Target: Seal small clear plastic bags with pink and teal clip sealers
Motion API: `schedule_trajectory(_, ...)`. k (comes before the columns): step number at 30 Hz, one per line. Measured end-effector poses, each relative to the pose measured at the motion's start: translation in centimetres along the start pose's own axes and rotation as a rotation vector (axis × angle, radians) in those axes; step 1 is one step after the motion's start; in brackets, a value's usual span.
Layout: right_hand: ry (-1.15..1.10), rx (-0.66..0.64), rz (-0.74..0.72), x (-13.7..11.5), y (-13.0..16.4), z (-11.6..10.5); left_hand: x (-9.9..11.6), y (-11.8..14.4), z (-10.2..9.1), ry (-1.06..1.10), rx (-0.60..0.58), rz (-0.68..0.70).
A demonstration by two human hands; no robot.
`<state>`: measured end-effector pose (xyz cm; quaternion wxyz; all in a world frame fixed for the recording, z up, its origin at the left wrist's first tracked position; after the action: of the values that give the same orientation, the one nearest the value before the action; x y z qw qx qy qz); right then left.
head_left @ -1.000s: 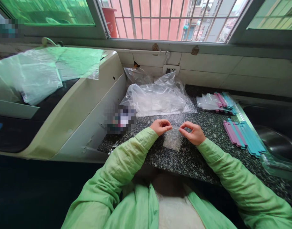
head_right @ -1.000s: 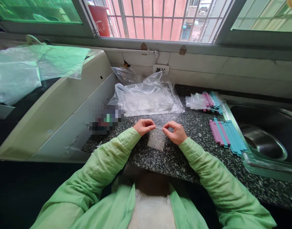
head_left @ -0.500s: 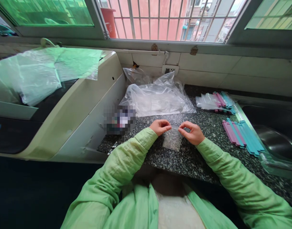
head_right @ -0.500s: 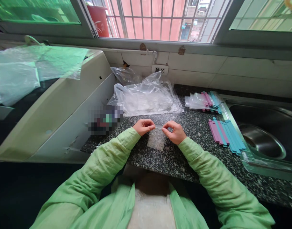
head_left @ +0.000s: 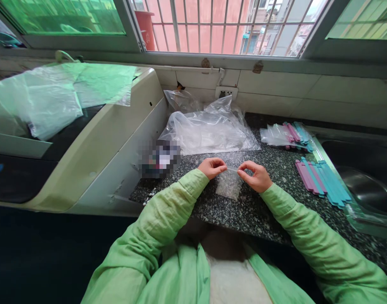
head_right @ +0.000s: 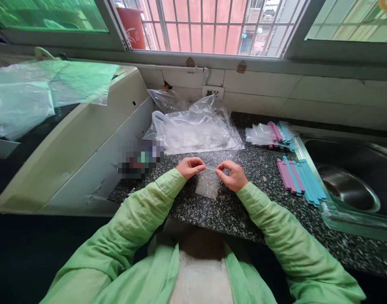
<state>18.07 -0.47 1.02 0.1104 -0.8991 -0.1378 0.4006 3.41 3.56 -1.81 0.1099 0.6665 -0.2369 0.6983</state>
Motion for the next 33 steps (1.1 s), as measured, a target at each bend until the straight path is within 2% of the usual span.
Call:
schedule_trajectory(15, 0.026, -0.002, -0.044, -0.34, 0.06, 0.31, -0.45, -0.07, 0.06, -0.011, -0.007, 0.015)
schedule_trajectory(25, 0.019, -0.005, -0.015, 0.1, 0.01, 0.39, -0.29, -0.08, 0.0, -0.007, -0.002, 0.022)
schedule_trajectory(33, 0.035, 0.003, -0.029, -0.1, 0.03, 0.6, -0.43, -0.13, 0.17, -0.118, -0.029, 0.068)
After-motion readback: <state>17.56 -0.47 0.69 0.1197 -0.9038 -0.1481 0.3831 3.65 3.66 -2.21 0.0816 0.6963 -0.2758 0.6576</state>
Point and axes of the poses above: each hand's wrist, its own y-axis away from the middle knuckle, its own z-axis out of the palm, x = y × z, the point moved 5 cm from there along -y, towards the middle knuckle, and after that the axes turned 10 degrees about z, right-handed, at the moved point
